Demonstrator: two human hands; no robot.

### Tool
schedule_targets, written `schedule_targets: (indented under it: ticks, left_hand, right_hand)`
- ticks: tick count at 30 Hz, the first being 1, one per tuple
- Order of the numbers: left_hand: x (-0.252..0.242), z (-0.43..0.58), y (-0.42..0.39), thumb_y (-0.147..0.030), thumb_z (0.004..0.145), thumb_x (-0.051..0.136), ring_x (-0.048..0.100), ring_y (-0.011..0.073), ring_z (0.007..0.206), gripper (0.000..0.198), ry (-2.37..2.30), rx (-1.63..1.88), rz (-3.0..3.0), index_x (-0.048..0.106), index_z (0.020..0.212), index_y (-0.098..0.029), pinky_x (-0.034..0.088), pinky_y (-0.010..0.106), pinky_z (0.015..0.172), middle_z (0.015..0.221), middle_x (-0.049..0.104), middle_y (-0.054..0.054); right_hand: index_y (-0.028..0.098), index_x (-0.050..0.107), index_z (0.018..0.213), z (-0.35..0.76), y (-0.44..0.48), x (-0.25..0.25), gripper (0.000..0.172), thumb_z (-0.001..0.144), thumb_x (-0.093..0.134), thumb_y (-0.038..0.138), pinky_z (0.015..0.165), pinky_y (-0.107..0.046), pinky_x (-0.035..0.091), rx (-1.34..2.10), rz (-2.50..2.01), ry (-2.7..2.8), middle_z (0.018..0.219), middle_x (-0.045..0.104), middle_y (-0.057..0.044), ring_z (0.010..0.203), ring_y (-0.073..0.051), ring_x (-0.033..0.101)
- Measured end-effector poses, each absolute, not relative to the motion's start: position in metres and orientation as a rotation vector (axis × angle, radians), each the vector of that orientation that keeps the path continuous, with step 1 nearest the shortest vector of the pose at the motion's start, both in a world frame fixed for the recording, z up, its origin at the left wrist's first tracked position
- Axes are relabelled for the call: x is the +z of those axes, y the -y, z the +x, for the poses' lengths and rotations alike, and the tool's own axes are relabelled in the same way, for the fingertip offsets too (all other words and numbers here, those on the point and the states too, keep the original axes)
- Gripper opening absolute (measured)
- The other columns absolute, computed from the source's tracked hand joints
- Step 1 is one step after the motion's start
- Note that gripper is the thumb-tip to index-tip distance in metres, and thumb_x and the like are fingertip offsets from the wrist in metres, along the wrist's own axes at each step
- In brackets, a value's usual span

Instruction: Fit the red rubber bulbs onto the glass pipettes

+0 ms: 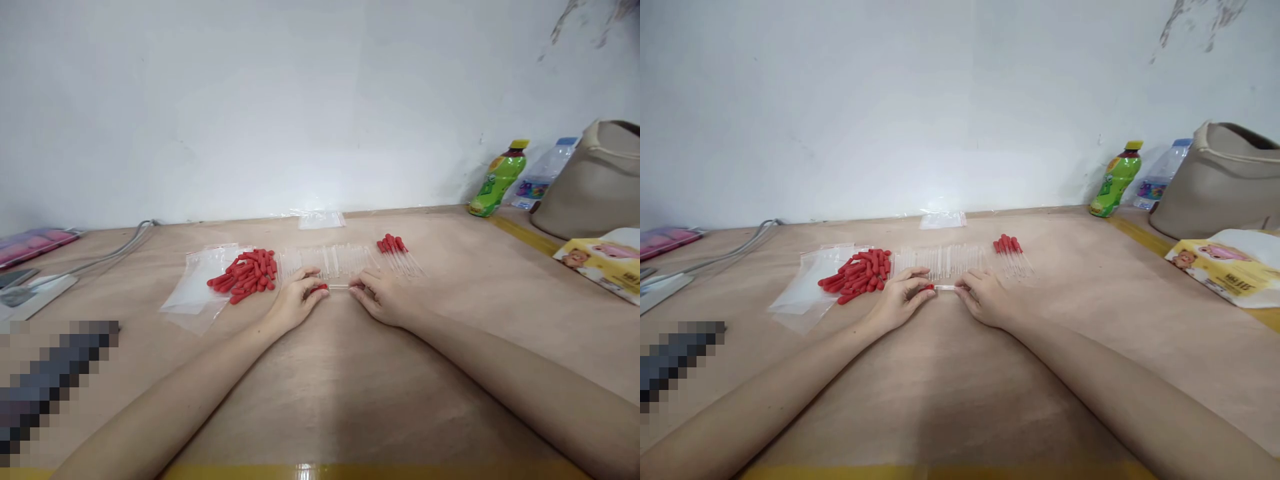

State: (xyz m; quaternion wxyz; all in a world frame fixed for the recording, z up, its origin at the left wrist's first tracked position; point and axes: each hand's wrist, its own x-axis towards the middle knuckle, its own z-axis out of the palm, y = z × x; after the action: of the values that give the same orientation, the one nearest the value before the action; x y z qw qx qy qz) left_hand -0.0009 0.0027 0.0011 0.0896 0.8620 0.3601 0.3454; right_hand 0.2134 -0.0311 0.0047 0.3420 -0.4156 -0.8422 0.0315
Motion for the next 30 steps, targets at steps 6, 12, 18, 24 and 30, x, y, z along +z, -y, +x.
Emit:
schedule_targets:
  ticks: [6,12,18,24,30]
  left_hand:
    - [0.0,0.003,-0.003,-0.027,0.08,0.054,0.056,0.018,0.096,0.015,-1.013,1.065,2.583,0.064,0.083,-0.017,0.045,0.033,0.085,0.103,0.059,0.008]
    - [-0.001,0.003,-0.002,-0.026,0.082,0.051,0.059,0.0162,0.087,0.015,-0.957,1.068,2.65,0.06,0.088,-0.017,0.047,0.03,0.078,0.094,0.064,0.006]
    - [-0.001,0.002,-0.001,-0.029,0.084,0.048,0.059,0.0141,0.072,0.017,-0.926,1.001,2.698,0.058,0.09,-0.018,0.046,0.026,0.067,0.079,0.065,0.003]
    - [0.002,0.003,0.003,-0.029,0.085,0.046,0.059,0.0121,0.073,0.018,-0.805,0.861,2.695,0.06,0.088,-0.018,0.045,0.023,0.067,0.079,0.065,0.002]
    - [0.0,0.003,0.001,-0.03,0.084,0.048,0.058,0.012,0.068,0.019,-0.869,0.896,2.729,0.061,0.088,-0.017,0.044,0.022,0.064,0.077,0.065,0.002]
  right_hand:
    - [0.017,0.054,0.083,0.211,0.027,0.0,0.012,0.084,0.043,0.021,0.067,-0.027,0.038,0.097,-1.064,2.193,0.079,0.06,-0.003,0.071,-0.013,0.053]
    - [0.018,0.057,0.084,0.211,0.028,0.002,0.014,0.085,0.044,0.023,0.068,-0.028,0.035,0.082,-1.113,2.213,0.077,0.061,-0.002,0.069,-0.013,0.053]
    - [0.019,0.06,0.081,0.217,0.026,0.005,0.015,0.084,0.046,0.023,0.067,-0.027,0.035,0.226,-1.076,2.225,0.071,0.061,0.0,0.064,-0.012,0.052]
    - [0.021,0.062,0.079,0.225,0.021,0.003,0.015,0.083,0.047,0.025,0.075,-0.031,0.031,0.295,-1.113,2.308,0.064,0.061,0.003,0.058,-0.01,0.051]
    - [0.021,0.062,0.081,0.22,0.027,0.003,0.019,0.085,0.044,0.026,0.075,-0.032,0.026,-0.04,-1.155,2.31,0.076,0.064,0.0,0.064,-0.011,0.052]
